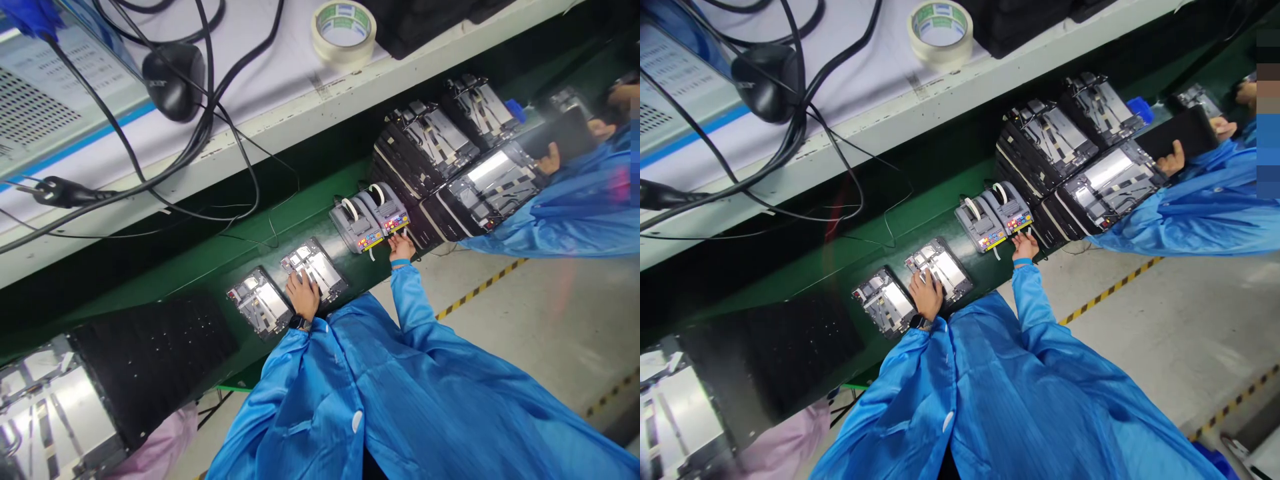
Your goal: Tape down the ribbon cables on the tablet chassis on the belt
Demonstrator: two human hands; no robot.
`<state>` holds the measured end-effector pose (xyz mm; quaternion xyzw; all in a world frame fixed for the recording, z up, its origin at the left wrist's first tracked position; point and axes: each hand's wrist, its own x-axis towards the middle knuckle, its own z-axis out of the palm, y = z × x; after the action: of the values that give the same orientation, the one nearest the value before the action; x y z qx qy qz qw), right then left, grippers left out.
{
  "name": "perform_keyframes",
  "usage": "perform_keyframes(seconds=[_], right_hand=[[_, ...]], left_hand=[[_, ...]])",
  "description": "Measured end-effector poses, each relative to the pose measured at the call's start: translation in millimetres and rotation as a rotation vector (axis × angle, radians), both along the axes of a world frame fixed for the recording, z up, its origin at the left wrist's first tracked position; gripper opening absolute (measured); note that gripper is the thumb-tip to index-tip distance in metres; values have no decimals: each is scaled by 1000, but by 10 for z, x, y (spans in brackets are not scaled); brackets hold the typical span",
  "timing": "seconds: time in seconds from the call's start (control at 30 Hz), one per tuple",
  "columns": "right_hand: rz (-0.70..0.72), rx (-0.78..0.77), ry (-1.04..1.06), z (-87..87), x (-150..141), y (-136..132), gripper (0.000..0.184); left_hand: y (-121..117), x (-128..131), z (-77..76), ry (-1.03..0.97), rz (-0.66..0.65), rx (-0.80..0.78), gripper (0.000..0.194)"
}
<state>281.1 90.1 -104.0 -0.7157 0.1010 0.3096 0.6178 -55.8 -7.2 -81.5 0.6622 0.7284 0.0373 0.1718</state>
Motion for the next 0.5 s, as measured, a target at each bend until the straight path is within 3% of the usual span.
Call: perform_keyframes(seconds=[0.17, 0.3, 0.37, 0.5], right_hand=[[18, -43, -279, 20, -72, 4, 29], [43, -109, -452, 189, -194, -217, 36], [184, -125, -558, 352, -363, -402, 41], [693, -65, -647, 631, -979, -637, 50]], left_hand=[[48, 33, 69, 4, 29, -10, 60], [94, 29, 181, -32, 112, 22, 56], [196, 49, 231, -51, 135, 48, 54], [646, 188, 239, -76, 81, 53, 56]])
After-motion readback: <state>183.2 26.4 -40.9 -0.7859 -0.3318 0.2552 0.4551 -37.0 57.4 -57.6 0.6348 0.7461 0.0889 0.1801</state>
